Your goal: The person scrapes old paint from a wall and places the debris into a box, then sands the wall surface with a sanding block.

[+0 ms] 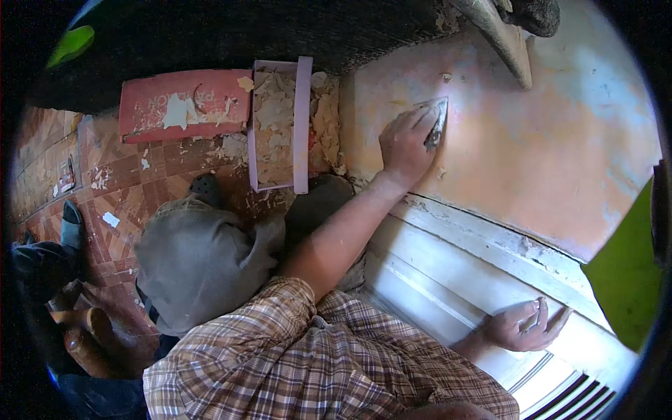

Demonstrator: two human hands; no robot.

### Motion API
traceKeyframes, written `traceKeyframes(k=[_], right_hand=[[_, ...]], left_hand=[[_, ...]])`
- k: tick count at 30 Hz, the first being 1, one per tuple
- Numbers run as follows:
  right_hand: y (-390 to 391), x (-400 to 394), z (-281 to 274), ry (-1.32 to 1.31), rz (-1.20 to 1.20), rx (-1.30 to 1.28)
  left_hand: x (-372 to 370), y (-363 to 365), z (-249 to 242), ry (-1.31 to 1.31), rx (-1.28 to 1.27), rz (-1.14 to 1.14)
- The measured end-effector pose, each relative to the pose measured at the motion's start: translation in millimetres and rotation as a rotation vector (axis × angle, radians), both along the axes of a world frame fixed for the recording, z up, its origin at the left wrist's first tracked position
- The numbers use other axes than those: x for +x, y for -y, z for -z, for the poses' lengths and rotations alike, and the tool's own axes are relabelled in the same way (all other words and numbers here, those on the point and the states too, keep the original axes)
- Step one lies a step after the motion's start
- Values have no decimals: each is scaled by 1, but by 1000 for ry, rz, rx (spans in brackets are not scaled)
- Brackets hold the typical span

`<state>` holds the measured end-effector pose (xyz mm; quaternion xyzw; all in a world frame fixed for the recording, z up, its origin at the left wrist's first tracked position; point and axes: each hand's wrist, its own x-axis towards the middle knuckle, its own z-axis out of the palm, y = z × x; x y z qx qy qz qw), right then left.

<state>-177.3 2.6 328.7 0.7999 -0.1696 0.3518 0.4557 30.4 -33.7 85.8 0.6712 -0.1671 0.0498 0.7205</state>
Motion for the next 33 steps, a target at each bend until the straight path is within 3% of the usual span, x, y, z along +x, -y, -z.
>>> traceKeyframes(k=[4,6,8,12,14,16,18,21,27,33], right_hand=[[-7,8,-3,-87,94,-120],[-2,4,-2,-76,42,-95],[-2,6,-3,-62,-11,-78],[-8,6,-4,-101,94,-146],[-6,6,-3,-99,101,-146],[-2,5,-2,-51,-2,-73],[-6,9,-1,-45,54,-75],[-8,8,-3,-58,111,-85],[-6,7,0,-34,38,-30],[-5,8,-1,-56,27,-38]], left_hand=[[32,8,-4,-118,49,-11],[48,30,17,-105,133,-55],[67,30,19,-276,280,42],[87,23,21,-437,340,103],[76,2,3,-230,174,-11],[51,-21,-38,-272,-106,94],[24,-15,-54,-28,-120,34],[1,-12,-79,80,-152,115],[6,14,-70,42,-126,-10],[46,29,-70,-35,-199,14]])
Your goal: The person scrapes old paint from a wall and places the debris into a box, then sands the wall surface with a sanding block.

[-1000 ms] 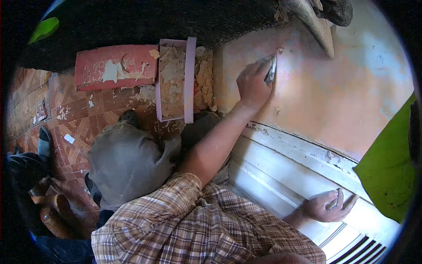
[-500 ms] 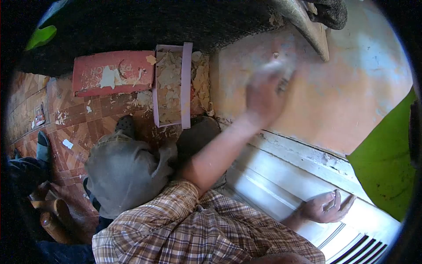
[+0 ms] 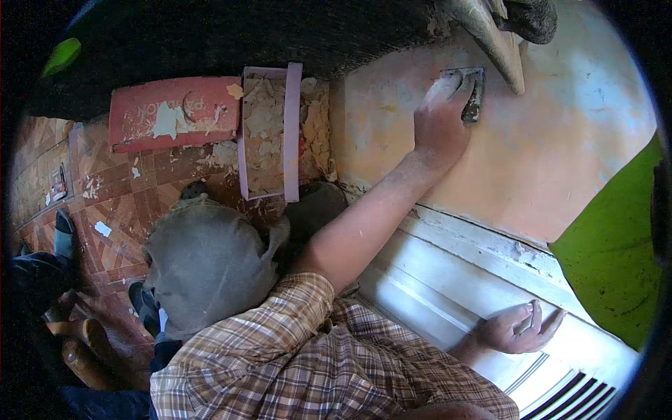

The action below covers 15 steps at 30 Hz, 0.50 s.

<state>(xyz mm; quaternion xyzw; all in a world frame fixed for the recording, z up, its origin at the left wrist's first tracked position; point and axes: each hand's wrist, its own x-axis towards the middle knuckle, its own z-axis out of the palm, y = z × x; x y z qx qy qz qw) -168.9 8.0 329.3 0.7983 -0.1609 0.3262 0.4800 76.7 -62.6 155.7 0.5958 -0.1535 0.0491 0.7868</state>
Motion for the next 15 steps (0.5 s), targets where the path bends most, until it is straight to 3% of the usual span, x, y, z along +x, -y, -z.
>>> traceKeyframes(k=[2,8,11,15], right_hand=[[-2,0,-3,-70,46,-72],[0,-2,1,30,-8,53],[-2,-2,-2,-49,81,-81],[4,0,1,9,-70,18]], left_hand=[[-12,-14,1,4,12,26],[-23,-12,18,51,-1,-2],[-25,-16,16,7,41,48],[-37,-18,18,37,89,-34]])
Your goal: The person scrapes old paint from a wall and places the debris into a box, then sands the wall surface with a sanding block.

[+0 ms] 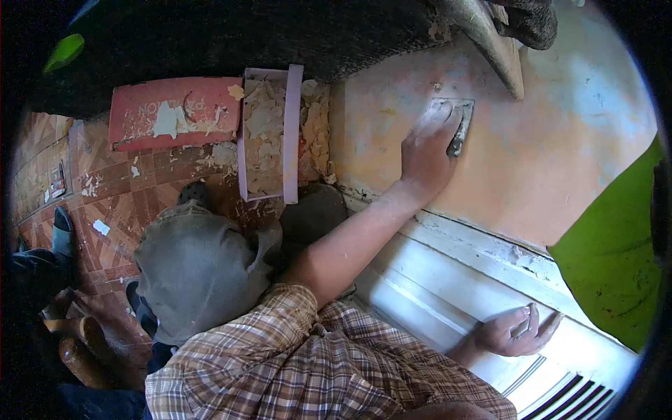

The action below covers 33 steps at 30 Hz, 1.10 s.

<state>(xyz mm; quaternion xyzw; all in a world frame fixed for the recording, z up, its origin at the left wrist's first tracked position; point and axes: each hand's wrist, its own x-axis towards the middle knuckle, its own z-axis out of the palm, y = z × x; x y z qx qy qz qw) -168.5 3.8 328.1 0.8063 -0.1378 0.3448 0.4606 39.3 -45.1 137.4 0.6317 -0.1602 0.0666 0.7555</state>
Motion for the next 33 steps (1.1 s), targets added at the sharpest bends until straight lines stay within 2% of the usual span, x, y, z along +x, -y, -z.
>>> traceKeyframes(k=[2,4,6,10,12,14,16,17,21,23,24,26,29,31,33], right_hand=[[-5,2,2,41,-17,62],[-11,4,-3,-73,186,-149],[-6,-1,-1,-44,129,-99],[-2,-1,1,37,6,40],[-4,0,0,0,47,-12],[-3,-1,-2,-39,75,-75],[-3,-2,-1,-32,68,-48],[-4,-2,-2,-34,69,-49],[-1,-2,2,-1,58,-13],[-1,-3,2,29,28,30],[-2,-2,2,11,42,-2],[-2,-2,2,-9,55,-35],[-3,-1,3,56,11,62],[-7,0,-1,-57,141,-101],[-5,0,0,-45,123,-102]], left_hand=[[14,4,2,-36,-1,55],[14,1,1,-79,-4,110],[7,0,-7,-87,9,25],[7,-4,-1,-78,37,10],[24,-6,8,-207,-57,166],[13,7,22,-204,-90,108],[8,11,24,-485,-374,-26],[9,13,29,-487,-374,-26],[39,3,29,-543,-235,107],[46,0,21,-322,-34,121],[51,-3,19,-322,-35,124],[62,-14,18,-216,79,282],[75,-29,17,-239,140,385],[79,-37,23,-261,185,449],[80,-45,24,-260,414,433]])
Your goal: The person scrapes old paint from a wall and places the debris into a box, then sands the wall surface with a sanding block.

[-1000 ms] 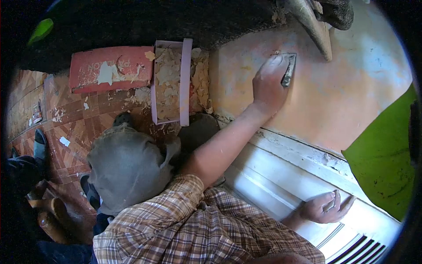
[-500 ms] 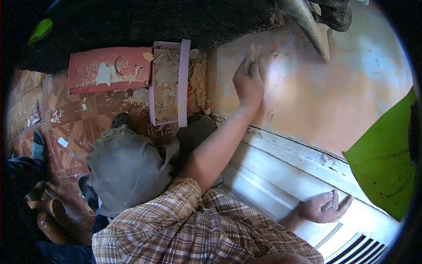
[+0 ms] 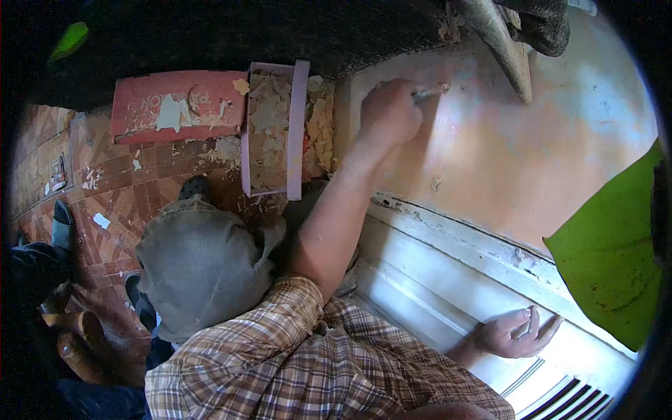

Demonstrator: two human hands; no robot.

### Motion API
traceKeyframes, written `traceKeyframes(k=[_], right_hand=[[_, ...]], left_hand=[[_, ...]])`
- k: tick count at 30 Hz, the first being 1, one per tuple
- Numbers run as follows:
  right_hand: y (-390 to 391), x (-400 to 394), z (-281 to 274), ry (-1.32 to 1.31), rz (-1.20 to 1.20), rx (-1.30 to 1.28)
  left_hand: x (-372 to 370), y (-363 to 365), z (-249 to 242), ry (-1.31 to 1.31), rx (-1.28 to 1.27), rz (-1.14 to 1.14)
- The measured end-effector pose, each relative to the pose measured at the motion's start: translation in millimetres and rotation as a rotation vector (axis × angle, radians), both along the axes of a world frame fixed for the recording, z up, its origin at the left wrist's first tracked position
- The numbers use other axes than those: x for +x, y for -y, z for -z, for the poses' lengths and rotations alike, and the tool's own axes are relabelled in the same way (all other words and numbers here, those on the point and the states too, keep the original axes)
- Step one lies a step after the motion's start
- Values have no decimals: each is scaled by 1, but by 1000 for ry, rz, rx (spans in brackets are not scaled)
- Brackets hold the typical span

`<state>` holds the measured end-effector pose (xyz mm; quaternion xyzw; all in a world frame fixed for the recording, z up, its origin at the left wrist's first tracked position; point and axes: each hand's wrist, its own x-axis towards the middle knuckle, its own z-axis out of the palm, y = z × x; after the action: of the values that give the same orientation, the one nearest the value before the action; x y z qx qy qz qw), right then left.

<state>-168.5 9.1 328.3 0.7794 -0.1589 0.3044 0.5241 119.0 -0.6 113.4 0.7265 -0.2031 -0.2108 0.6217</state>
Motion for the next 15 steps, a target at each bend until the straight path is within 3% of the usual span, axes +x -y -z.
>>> traceKeyframes(k=[4,6,9,13,15], right_hand=[[5,-1,0,43,-121,101],[2,-1,-2,14,-54,42],[1,0,1,18,-20,20],[3,0,2,79,-110,107],[-1,3,1,56,-54,53]], left_hand=[[-33,13,13,-66,-97,-46],[-54,34,8,-65,-299,-305],[-57,46,11,-124,-291,-434],[-49,31,-12,-157,-427,-461],[-60,28,-33,164,-496,-386]])
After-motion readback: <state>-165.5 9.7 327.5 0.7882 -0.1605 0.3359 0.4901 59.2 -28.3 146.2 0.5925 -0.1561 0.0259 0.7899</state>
